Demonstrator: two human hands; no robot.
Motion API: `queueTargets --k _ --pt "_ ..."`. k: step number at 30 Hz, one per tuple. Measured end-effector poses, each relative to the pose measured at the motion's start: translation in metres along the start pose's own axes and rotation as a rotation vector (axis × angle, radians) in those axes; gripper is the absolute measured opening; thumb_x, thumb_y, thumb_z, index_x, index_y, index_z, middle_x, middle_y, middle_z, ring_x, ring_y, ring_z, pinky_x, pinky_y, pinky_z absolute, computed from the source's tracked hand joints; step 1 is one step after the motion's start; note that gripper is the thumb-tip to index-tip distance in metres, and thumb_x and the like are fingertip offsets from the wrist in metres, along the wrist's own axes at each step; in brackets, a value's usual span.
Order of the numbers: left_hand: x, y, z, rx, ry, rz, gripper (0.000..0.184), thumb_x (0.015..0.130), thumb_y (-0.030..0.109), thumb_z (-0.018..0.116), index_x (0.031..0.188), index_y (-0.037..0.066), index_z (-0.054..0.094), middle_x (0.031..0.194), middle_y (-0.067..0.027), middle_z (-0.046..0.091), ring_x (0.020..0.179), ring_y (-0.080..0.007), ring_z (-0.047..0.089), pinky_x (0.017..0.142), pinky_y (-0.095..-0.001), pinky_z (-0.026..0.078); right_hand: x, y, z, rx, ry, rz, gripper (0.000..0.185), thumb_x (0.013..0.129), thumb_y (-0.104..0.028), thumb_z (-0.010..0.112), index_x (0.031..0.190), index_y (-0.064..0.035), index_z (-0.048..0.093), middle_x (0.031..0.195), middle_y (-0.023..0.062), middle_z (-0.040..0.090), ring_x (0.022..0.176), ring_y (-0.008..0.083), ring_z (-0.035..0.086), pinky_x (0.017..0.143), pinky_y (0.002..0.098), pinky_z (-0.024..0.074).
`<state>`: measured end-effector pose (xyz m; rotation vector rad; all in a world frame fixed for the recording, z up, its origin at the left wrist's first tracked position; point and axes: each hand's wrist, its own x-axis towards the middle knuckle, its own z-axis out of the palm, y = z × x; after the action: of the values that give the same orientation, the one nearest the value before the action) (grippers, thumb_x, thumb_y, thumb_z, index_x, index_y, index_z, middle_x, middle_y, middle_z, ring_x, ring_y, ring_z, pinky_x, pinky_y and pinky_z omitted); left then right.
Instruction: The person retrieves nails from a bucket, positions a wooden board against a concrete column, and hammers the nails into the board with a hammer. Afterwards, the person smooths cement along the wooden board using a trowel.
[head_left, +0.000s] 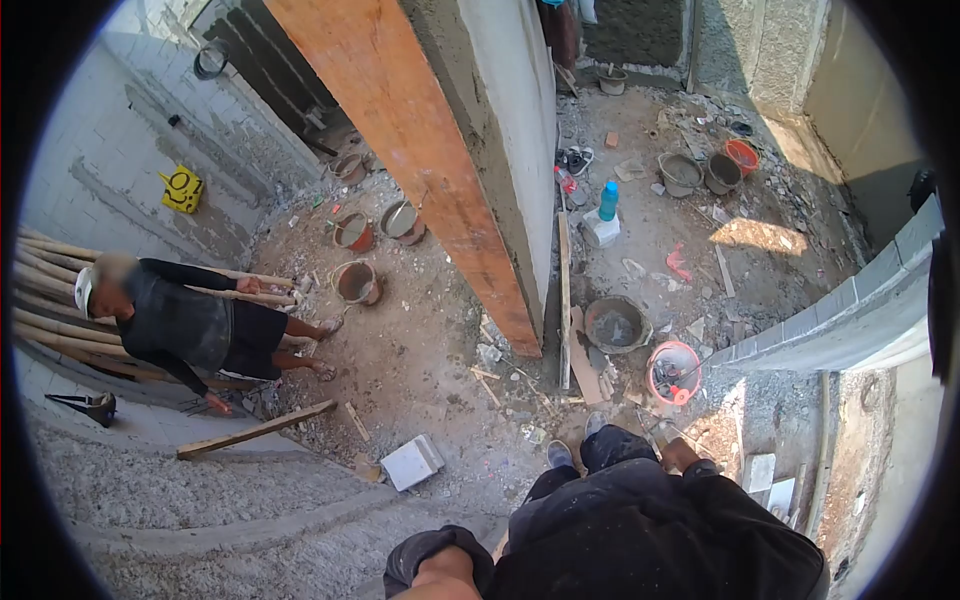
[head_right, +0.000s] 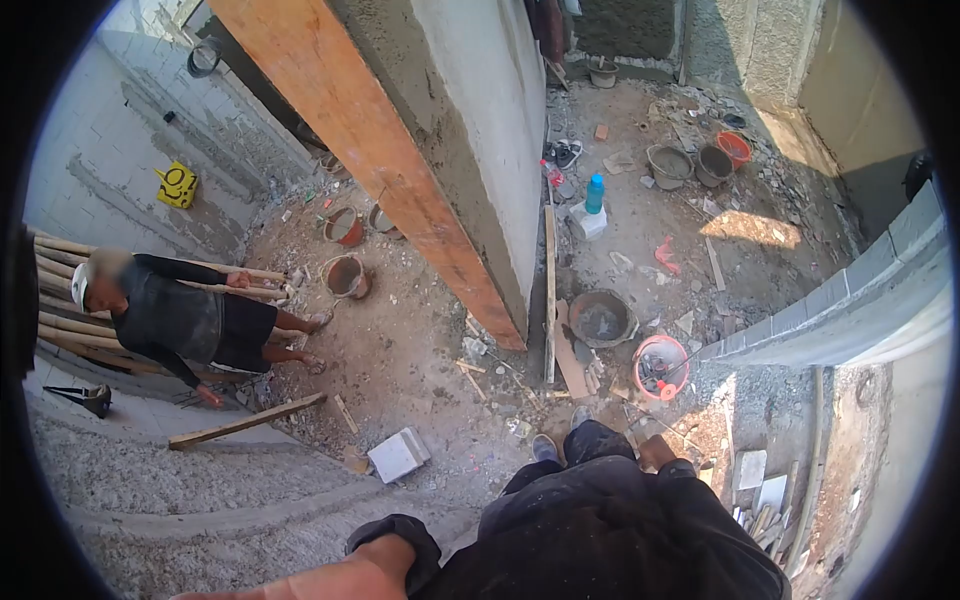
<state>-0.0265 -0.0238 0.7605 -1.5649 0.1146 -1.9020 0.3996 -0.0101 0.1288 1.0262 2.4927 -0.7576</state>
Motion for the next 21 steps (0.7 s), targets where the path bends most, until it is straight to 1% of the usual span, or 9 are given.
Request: queueTargets --k 1,2,3,5,6,9,14,17,21 --pt "-0.016 0.006 -0.002 -0.01 -0.002 -0.054 0.089 0.104 0.066 0.044 0.17 0.016 0.012 0.178 -0.0096 0.003 0.164 -0.0337 -0.003 0.125 -0.0743 -0.001 0.004 0.003 0.022 0.001 -0.084 0.163 0.025 0.066 -0.025 0.084 0.079 -0.0038 0.081 0.083 0.0226 0.075 0.079 0.0391 0.075 0.072 0.0461 0.0571" --pt "-0.039 0.016 -0.005 0.344 0.091 -0.219 0.057 0.105 0.056 0.046 0.146 0.016 0.037 0.166 -0.0127 0.026 0.16 -0.0376 0.012 0.126 -0.0739 0.001 0.001 -0.004 0.024 0.058 -0.05 0.305 0.022 0.073 -0.022 0.08 0.08 -0.001 0.08 0.087 0.0262 0.074 0.082 0.0417 0.075 0.074 0.0452 0.058" --pt "-0.064 0.031 -0.009 0.704 0.156 -0.394 0.036 0.107 0.046 0.047 0.123 0.017 0.063 0.153 -0.0159 0.048 0.155 -0.0415 0.028 0.127 -0.0735 0.003 0.003 -0.014 0.025 0.738 0.099 0.878 0.024 0.081 -0.018 0.073 0.084 0.005 0.078 0.087 0.0295 0.074 0.083 0.0419 0.076 0.074 0.0465 0.0588" --pt "-0.11 0.06 -0.054 0.274 -0.539 -0.942 0.044 0.109 0.048 0.047 0.086 0.012 0.059 0.149 -0.0193 0.051 0.146 -0.0413 0.045 0.123 -0.074 0.025 -0.004 -0.03 0.003 0.716 0.02 0.876 0.029 0.089 -0.015 0.063 0.086 0.0115 0.074 0.085 0.0274 0.076 0.082 0.0384 0.079 0.069 0.0479 0.0597" --pt "-0.132 0.075 -0.045 0.332 -0.576 -1.332 0.029 0.105 0.036 0.064 0.089 0.011 0.065 0.143 -0.0221 0.059 0.124 -0.0365 0.063 0.113 -0.0663 0.043 -0.009 -0.042 -0.015 0.882 0.032 0.945 0.028 0.089 -0.015 0.063 0.086 0.0107 0.074 0.083 0.0255 0.076 0.08 0.0369 0.079 0.071 0.0464 0.0608" --pt "-0.224 0.126 -0.067 0.255 -0.945 -2.098 0.021 0.097 0.017 0.074 0.111 0.001 0.07 0.126 -0.0191 0.071 0.116 -0.0364 0.069 0.108 -0.0474 0.051 0.0 -0.043 -0.025 0.779 -0.086 0.896 0.028 0.087 -0.014 0.064 0.091 0.0118 0.074 0.093 0.0313 0.075 0.094 0.0404 0.078 0.079 0.0501 0.0605" --pt "-0.324 0.25 -0.127 0.115 -1.641 -2.361 0.046 0.099 0.024 0.071 0.139 0.004 0.063 0.137 -0.0251 0.066 0.126 -0.0428 0.065 0.108 -0.0479 0.051 0.035 -0.014 -0.004 0.811 -0.104 0.965 0.033 0.086 -0.014 0.063 0.104 0.0123 0.072 0.097 0.0338 0.074 0.099 0.0449 0.076 0.086 0.0536 0.0588" --pt "-0.371 0.31 -0.145 0.055 -1.711 -2.529 0.054 0.103 0.036 0.064 0.147 0.006 0.058 0.138 -0.0248 0.066 0.13 -0.043 0.062 0.113 -0.0478 0.047 0.057 0.007 -0.002 0.947 -0.208 1.093 0.034 0.085 -0.014 0.06 0.105 0.0116 0.071 0.103 0.0347 0.074 0.099 0.0459 0.075 0.086 0.054 0.0584" --pt "-0.444 0.376 -0.151 0.191 -1.849 -2.732 0.067 0.106 0.054 0.05 0.16 0.016 0.043 0.162 -0.0258 0.043 0.149 -0.0496 0.039 0.118 -0.0709 0.029 0.087 0.048 0.047 0.798 -0.247 1.077 0.038 0.088 -0.019 0.059 0.118 0.0022 0.069 0.119 0.03 0.072 0.116 0.0446 0.07 0.093 0.051 0.0567"
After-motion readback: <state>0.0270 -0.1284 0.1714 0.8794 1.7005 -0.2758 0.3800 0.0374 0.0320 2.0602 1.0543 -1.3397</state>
